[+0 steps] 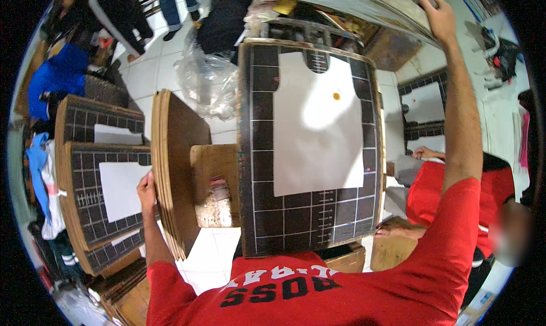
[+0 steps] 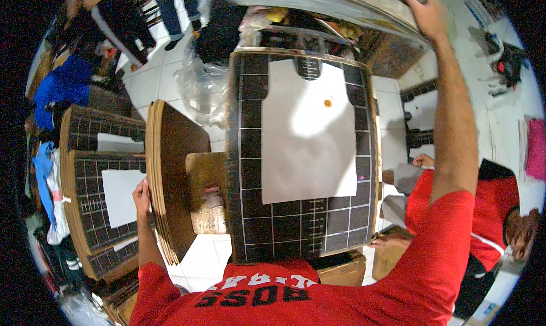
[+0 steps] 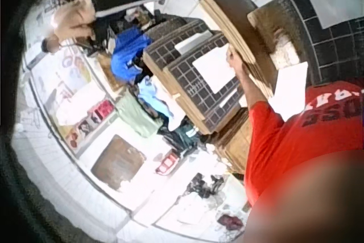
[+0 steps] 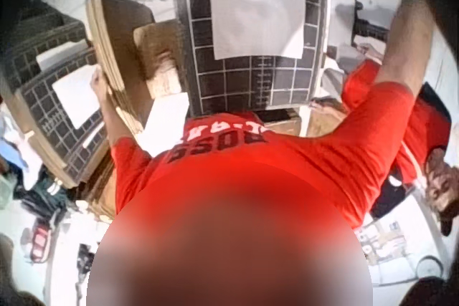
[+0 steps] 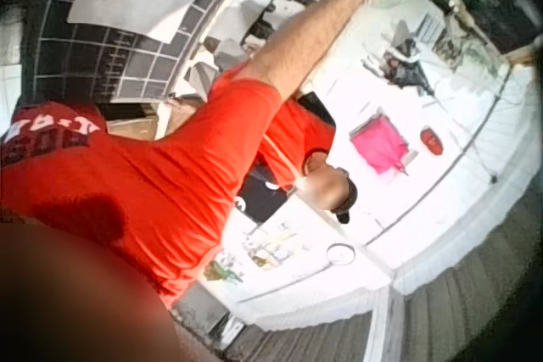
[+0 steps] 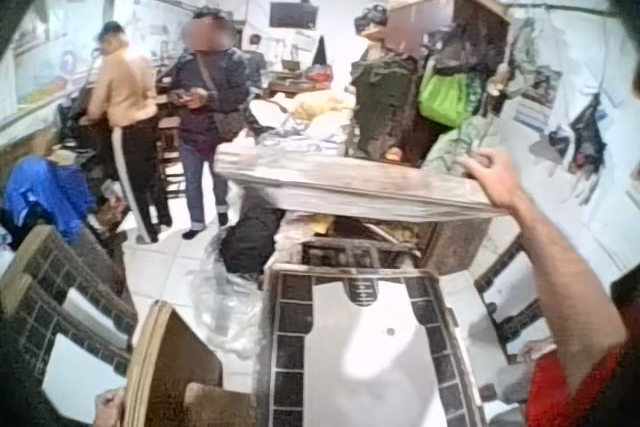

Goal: The person repeatedly places a white t-shirt on a printing board, lowers a screen, and uses a yellow squeegee to pull ink across the screen. The person then lifts the screen, removes the printed shirt, and repeats the cycle with new shirts.

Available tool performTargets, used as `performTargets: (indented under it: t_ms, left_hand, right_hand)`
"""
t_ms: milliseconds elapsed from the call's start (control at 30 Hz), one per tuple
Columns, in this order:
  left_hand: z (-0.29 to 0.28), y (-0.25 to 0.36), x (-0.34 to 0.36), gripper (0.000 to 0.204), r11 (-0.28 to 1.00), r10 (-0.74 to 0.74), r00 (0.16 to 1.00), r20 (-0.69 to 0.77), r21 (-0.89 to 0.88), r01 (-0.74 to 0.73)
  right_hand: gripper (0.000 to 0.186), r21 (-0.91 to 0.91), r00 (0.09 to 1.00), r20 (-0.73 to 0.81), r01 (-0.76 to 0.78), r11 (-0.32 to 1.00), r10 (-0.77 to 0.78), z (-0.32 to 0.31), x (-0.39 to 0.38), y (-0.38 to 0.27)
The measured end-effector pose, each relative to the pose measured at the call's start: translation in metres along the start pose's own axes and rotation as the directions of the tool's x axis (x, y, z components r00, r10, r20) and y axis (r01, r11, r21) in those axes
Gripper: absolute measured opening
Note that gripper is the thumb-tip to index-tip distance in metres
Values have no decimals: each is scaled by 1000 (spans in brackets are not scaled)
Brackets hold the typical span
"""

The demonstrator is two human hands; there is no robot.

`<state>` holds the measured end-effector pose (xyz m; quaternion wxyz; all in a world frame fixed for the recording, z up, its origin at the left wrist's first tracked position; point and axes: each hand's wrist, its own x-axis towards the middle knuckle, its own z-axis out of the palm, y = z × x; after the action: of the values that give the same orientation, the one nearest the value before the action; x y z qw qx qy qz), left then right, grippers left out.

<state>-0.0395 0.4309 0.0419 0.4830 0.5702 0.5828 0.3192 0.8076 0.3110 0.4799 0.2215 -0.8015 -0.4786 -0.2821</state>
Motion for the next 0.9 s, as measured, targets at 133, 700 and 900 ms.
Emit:
performTargets:
  t_ms: [133,700,900]
  left_hand:
    - [10,11,-1,38,658,447,872,-198,734,-170]
    - [-26,203,-146,18,725,536,737,-412,671,-153]
    - [163,173,-306,18,469,861,480,-171,635,-614]
  right_hand:
    - [91,35,989,132,-66,997,60,2,16,22]
    - [91,9,979,180,-98,995,95,28,-32,-8]
    - [86,14,981,158,-116,993,113,28,-14,-11]
